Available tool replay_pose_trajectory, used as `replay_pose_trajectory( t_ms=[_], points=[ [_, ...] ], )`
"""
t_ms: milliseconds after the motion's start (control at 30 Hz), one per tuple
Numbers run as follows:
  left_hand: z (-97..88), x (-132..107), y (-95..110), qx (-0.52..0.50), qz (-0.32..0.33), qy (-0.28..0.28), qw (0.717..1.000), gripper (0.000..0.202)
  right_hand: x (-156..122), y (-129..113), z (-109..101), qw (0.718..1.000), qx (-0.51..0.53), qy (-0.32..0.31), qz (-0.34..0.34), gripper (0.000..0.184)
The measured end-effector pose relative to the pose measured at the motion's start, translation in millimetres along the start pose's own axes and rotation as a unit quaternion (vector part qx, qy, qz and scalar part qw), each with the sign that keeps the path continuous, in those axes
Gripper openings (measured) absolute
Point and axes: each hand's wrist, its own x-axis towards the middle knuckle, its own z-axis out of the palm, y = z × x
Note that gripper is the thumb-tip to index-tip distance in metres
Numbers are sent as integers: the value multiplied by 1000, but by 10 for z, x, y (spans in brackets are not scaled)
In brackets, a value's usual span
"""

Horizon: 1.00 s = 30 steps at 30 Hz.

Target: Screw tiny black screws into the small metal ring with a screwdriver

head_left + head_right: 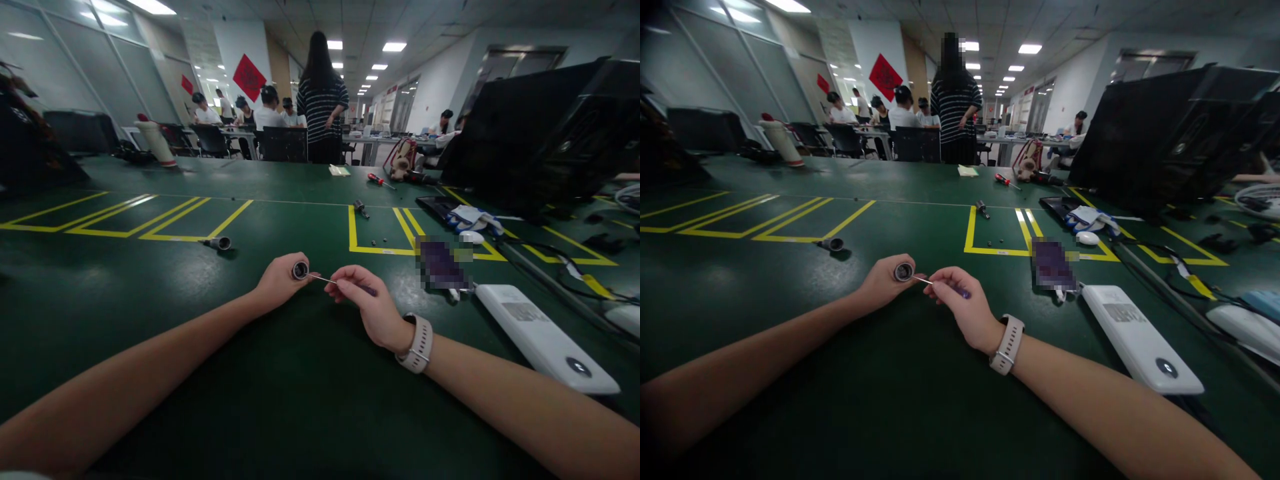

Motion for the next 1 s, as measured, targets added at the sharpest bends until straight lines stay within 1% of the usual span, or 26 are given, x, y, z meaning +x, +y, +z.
replay_pose_trajectory(
  t_ms=[67,167,233,333,467,600,733,867,933,1000],
  points=[
    [5,-7,0,-6,12,8,1000,30,-21,-25,16,997,-70,-14,-8,13],
    [12,-14,17,-6,38,13,999,27,-53,-93,49,985,-168,-23,-22,12],
    [9,-22,37,6,59,12,998,25,-72,-129,71,978,-206,-27,-32,12],
    [-4,-34,64,26,87,7,996,22,-86,-145,91,972,-227,-36,-43,12],
    [-15,-43,72,12,105,23,994,21,-75,-116,90,976,-215,-36,-31,13],
    [-18,-50,64,-40,89,40,994,23,-55,-62,69,985,-165,-53,-9,15],
    [-14,-53,50,-66,71,30,995,25,-50,-11,43,991,-117,-69,-1,18],
    [-11,-45,44,-78,56,27,995,26,-48,7,28,990,-119,-73,1,19],
    [-16,-39,46,-92,58,16,994,25,-44,12,24,990,-118,-75,4,19],
    [-22,-37,47,-107,75,-8,991,25,-40,22,22,992,-96,-77,10,18]
  ],
)
